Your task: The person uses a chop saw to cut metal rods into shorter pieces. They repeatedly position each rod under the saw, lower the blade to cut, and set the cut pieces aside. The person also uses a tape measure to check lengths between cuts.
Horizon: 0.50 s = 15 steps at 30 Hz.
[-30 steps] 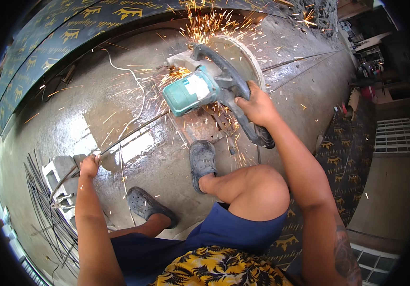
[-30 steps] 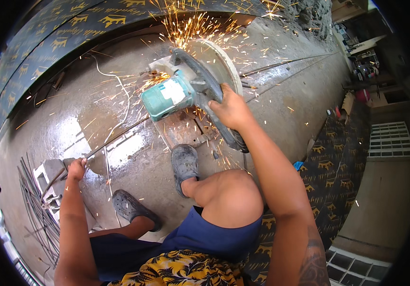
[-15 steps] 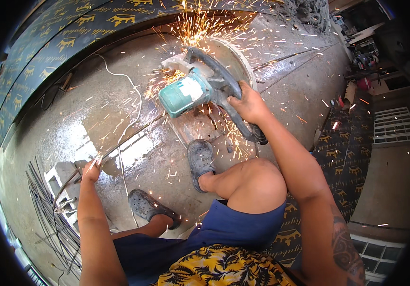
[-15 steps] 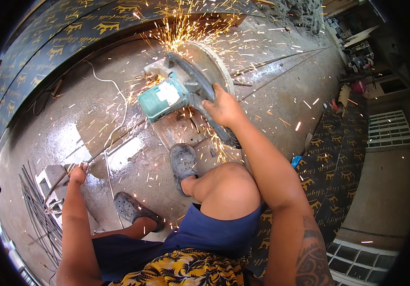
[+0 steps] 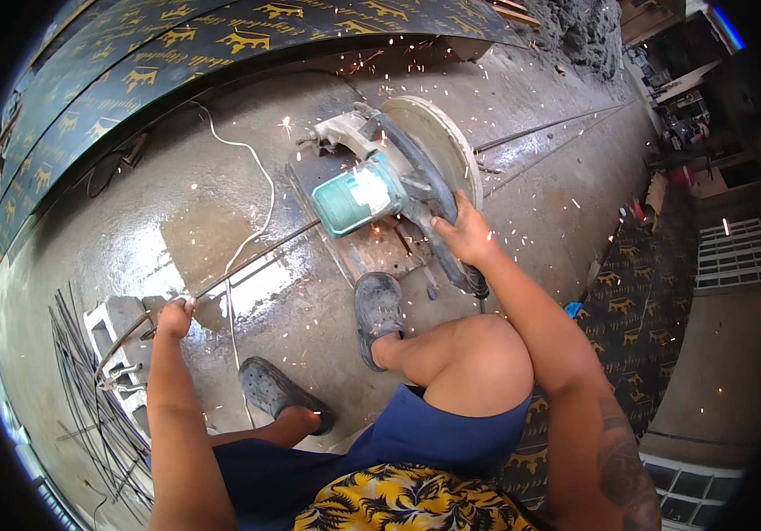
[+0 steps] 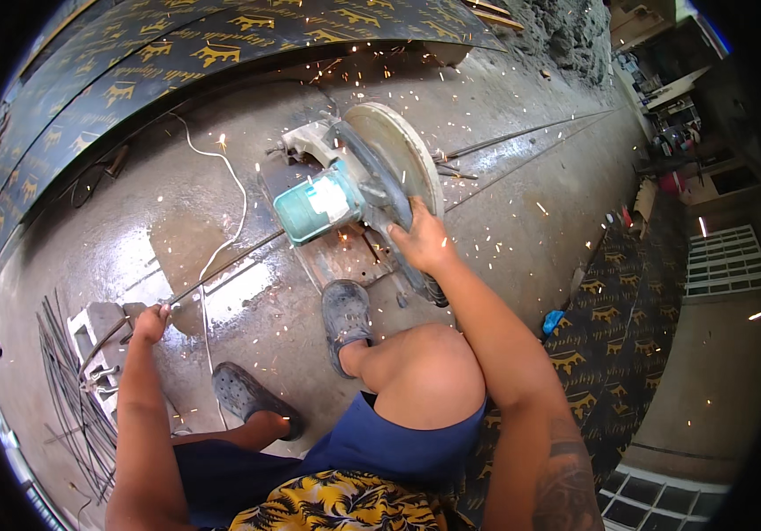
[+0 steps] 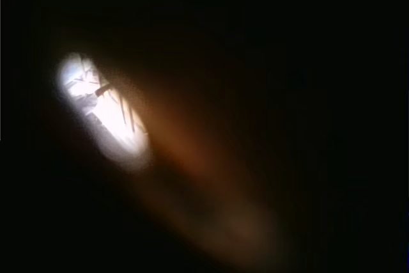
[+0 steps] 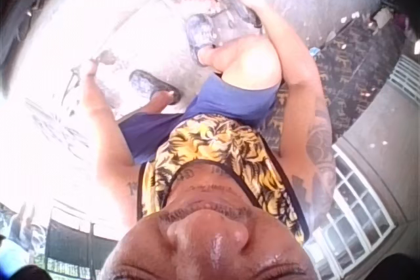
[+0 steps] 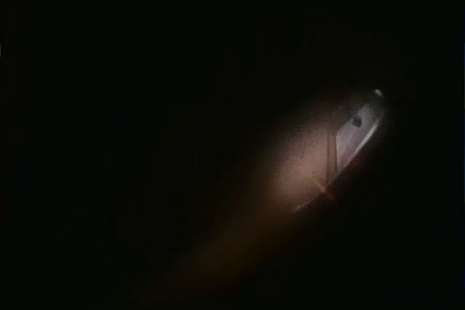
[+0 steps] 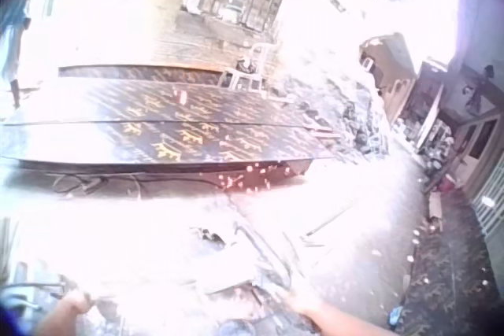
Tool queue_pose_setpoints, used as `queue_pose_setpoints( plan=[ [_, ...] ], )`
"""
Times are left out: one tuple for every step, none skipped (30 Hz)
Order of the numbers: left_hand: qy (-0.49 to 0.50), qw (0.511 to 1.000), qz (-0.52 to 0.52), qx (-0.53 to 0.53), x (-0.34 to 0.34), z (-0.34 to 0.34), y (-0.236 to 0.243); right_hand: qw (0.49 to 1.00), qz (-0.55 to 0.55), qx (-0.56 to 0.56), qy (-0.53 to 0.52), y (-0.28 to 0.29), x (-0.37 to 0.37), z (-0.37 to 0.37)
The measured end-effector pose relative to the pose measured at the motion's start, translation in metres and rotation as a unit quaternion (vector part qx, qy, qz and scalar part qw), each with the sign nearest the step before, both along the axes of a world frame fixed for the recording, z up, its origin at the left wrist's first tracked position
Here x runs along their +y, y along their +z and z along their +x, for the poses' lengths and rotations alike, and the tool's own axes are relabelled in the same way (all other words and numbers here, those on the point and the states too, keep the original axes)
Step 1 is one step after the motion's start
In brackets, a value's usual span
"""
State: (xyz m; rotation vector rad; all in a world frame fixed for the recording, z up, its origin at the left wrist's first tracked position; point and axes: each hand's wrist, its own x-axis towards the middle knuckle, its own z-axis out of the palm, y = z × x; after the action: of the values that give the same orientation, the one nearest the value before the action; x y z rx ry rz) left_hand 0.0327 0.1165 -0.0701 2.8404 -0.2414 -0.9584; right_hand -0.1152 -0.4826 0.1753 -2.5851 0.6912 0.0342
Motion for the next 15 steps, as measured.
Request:
queue_pose_setpoints(
  plan=[
    [0.008,1.000,0.017,0.011,0.000,-0.001,0.003,0.998,-0.012,0.053,0.009,0.004,-0.001,0.004],
    [0.016,0.999,0.021,0.018,-0.003,-0.001,0.005,0.996,-0.023,0.080,0.020,0.015,-0.004,0.009],
    [0.030,0.999,0.022,0.023,-0.004,-0.004,0.008,0.993,-0.033,0.107,0.030,0.027,-0.005,0.012],
    [0.032,0.999,0.030,0.023,-0.006,-0.006,0.011,0.989,-0.035,0.137,0.047,0.042,-0.007,0.024],
    [0.036,0.999,0.037,0.018,-0.008,-0.009,0.015,0.989,-0.038,0.125,0.063,0.058,-0.007,0.037],
    [0.039,0.998,0.045,0.013,-0.010,-0.014,0.018,0.990,-0.038,0.115,0.077,0.075,-0.006,0.051],
    [0.042,0.998,0.052,0.010,-0.013,-0.017,0.023,0.986,-0.018,0.148,0.078,0.095,-0.006,0.071],
    [0.049,0.998,0.049,0.009,-0.016,-0.021,0.029,0.981,0.010,0.176,0.081,0.114,-0.006,0.093],
    [0.054,0.997,0.051,0.012,-0.019,-0.024,0.036,0.975,-0.047,0.179,0.119,0.128,-0.003,0.115],
    [0.065,0.996,0.053,0.012,-0.022,-0.028,0.044,0.967,-0.097,0.175,0.159,0.140,-0.001,0.135],
    [0.077,0.996,0.054,0.012,-0.025,-0.033,0.053,0.952,-0.128,0.183,0.209,0.148,0.000,0.153],
    [0.066,0.996,0.061,0.018,-0.029,-0.035,0.062,0.950,-0.139,0.201,0.196,0.154,-0.001,0.165],
    [0.064,0.995,0.073,0.015,-0.032,-0.039,0.071,0.964,-0.043,0.222,0.139,0.156,-0.001,0.175],
    [0.062,0.995,0.078,0.007,-0.034,-0.043,0.082,0.965,-0.044,0.224,0.128,0.157,-0.004,0.181],
    [0.062,0.995,0.078,-0.003,-0.036,-0.046,0.093,0.966,-0.034,0.218,0.138,0.156,-0.006,0.187]
  ],
)
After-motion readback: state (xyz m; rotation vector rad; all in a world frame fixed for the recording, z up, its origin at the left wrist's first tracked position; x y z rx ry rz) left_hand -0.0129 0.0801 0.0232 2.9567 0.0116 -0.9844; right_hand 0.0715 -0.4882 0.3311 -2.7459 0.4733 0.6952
